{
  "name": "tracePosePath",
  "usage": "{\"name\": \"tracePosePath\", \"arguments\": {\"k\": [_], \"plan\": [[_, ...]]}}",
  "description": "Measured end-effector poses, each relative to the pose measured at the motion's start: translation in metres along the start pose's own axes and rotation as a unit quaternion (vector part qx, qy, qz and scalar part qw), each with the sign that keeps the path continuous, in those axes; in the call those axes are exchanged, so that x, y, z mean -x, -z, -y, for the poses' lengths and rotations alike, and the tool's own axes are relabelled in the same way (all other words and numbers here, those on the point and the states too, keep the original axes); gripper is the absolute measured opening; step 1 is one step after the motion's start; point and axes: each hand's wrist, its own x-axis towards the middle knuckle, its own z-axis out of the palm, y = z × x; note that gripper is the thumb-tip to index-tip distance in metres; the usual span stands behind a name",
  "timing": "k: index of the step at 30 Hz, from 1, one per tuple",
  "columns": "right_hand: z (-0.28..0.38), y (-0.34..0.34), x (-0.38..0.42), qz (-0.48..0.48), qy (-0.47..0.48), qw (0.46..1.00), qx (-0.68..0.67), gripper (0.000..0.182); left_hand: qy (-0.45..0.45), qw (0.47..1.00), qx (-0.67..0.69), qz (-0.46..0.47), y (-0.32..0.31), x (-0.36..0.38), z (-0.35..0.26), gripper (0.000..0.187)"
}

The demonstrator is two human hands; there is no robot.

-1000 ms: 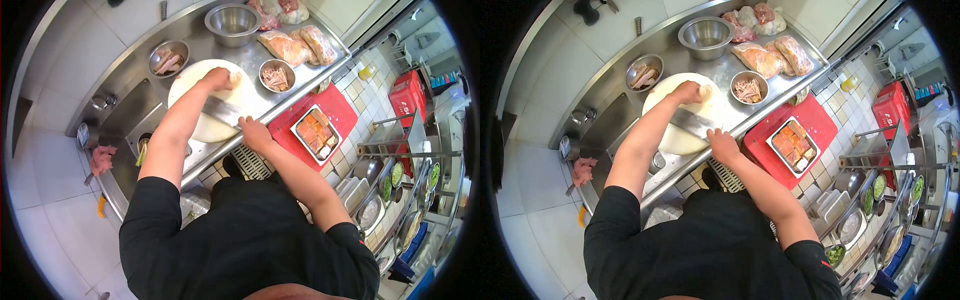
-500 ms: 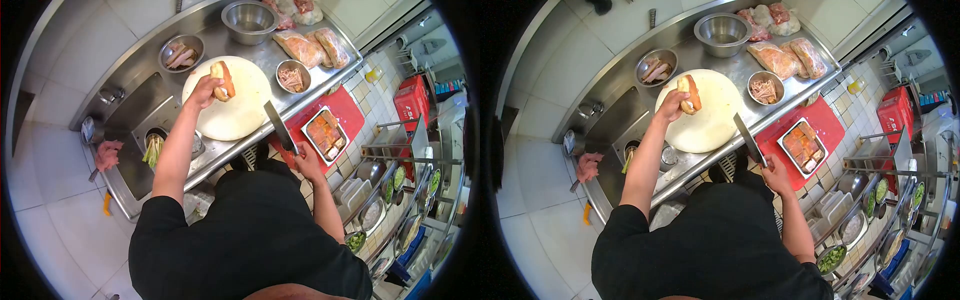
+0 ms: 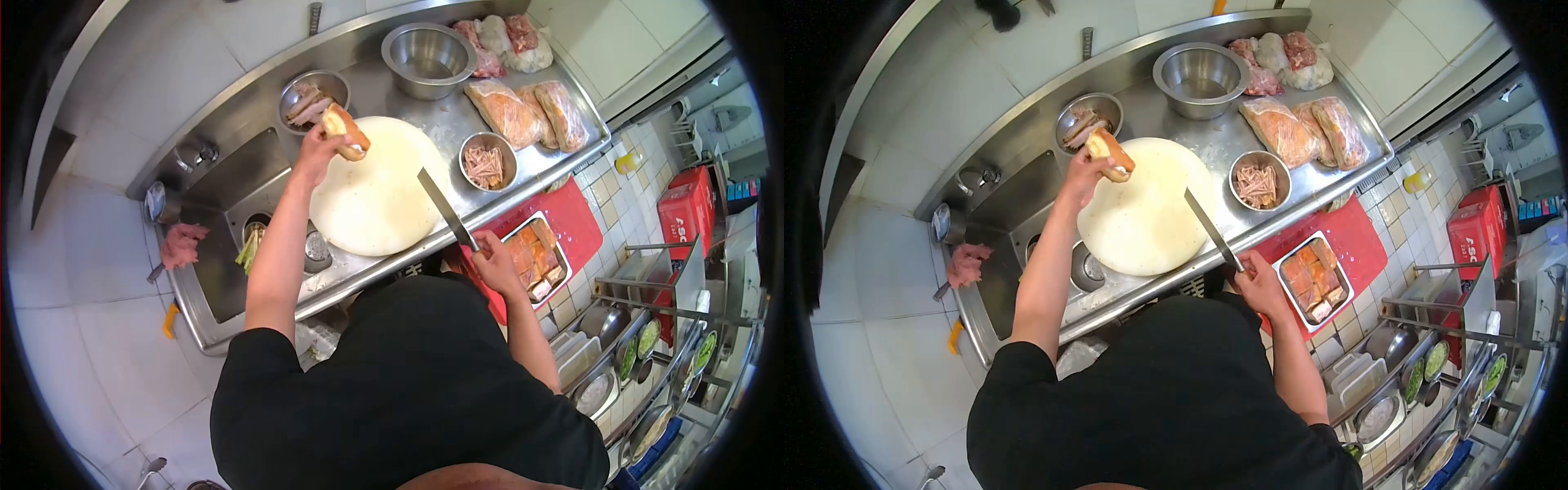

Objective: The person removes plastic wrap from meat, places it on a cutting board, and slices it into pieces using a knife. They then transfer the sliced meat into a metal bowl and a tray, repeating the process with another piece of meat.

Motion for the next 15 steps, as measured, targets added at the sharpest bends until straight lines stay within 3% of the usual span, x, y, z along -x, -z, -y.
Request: {"name": "tracePosePath", "arguments": {"k": [2,3,4,6,9,12,13,15], "plan": [[-0.006,0.002,-0.016,0.013,0.046,0.999,-0.023,0.026,-0.132,0.98,-0.148,-0.032,-0.02,-0.001,0.018,0.047],[-0.007,0.002,-0.021,0.008,0.039,0.999,-0.028,0.026,-0.171,0.931,-0.319,-0.046,-0.021,0.0,0.03,0.046],[-0.006,0.001,-0.027,0.009,0.022,1.0,-0.018,0.028,-0.17,0.914,-0.365,-0.043,-0.035,0.008,0.042,0.044],[-0.002,0.003,-0.038,0.006,-0.002,1.0,-0.008,0.03,-0.255,0.81,-0.527,-0.027,-0.051,0.024,0.07,0.044],[-0.003,0.008,-0.052,0.035,-0.004,0.996,0.076,0.037,-0.28,0.772,-0.569,0.043,-0.055,0.044,0.109,0.047],[0.005,0.009,-0.059,0.051,-0.035,0.998,0.027,0.038,-0.19,0.812,-0.549,0.056,-0.068,0.079,0.102,0.052],[0.001,0.01,-0.062,0.059,-0.027,0.997,0.038,0.039,-0.148,0.826,-0.54,0.056,-0.061,0.083,0.108,0.066],[0.001,0.007,-0.063,0.07,-0.034,0.997,0.027,0.039,-0.146,0.829,-0.539,0.021,-0.054,0.081,0.112,0.074]]}}
